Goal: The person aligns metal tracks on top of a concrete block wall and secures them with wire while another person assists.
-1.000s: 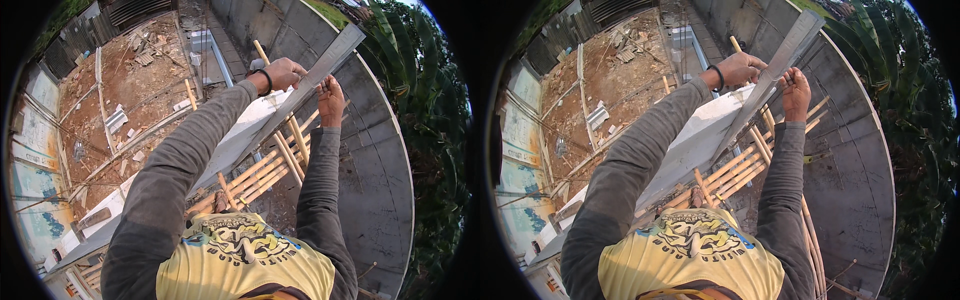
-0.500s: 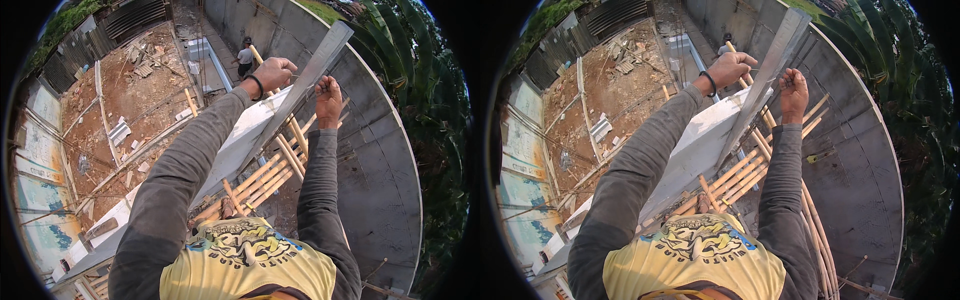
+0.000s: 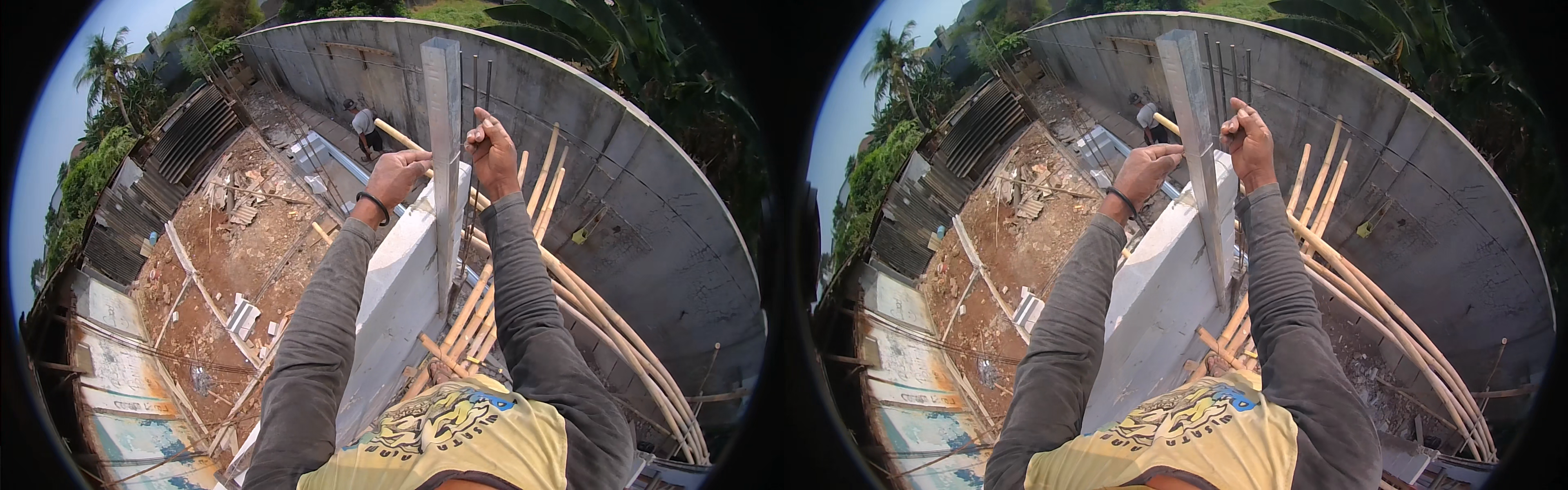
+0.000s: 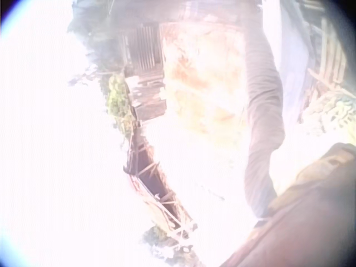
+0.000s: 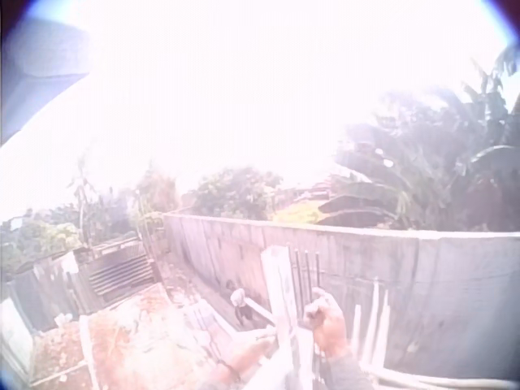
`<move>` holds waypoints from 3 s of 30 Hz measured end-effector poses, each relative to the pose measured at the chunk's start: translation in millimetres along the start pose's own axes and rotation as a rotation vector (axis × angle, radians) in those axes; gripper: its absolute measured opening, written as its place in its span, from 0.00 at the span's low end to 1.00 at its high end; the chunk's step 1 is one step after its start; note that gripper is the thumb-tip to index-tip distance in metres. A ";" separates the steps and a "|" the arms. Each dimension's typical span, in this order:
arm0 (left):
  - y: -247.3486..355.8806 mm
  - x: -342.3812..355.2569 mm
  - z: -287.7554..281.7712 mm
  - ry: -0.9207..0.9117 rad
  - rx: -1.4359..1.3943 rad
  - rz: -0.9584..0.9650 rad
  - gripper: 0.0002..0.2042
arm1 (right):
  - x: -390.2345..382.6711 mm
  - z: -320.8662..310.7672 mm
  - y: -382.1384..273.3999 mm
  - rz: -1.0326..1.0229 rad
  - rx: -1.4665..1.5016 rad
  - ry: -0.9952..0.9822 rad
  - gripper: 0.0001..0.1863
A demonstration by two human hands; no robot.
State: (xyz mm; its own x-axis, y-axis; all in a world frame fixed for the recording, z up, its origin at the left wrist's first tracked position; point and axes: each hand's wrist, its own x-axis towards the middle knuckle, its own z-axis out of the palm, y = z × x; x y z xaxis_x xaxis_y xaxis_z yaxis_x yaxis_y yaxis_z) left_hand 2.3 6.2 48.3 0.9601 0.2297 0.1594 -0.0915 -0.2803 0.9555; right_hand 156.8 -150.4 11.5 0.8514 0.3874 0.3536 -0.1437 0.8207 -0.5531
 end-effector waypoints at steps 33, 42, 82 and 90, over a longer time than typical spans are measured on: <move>5.2 0.5 13.4 -0.013 -0.079 -0.038 0.19 | 83.5 -7.6 34.4 -0.219 -0.565 0.654 0.19; 9.8 0.2 13.6 -0.024 -0.051 -0.020 0.19 | 120.9 -37.8 38.0 -0.312 -0.887 0.685 0.14; 14.7 -3.7 11.3 -0.006 0.015 0.009 0.19 | 105.3 -26.9 -30.7 0.237 -1.151 0.011 0.14; 15.5 -0.9 13.9 -0.016 -0.008 0.011 0.18 | 124.8 -36.5 -5.5 0.139 -1.280 0.191 0.30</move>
State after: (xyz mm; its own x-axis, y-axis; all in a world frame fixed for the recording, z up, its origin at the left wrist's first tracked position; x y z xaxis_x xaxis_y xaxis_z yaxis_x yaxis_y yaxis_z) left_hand 3.7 -11.3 59.5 0.9631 0.2120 0.1657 -0.1040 -0.2749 0.9558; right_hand 282.2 -121.9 31.2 0.9416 0.2837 0.1816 0.2538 -0.2430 -0.9362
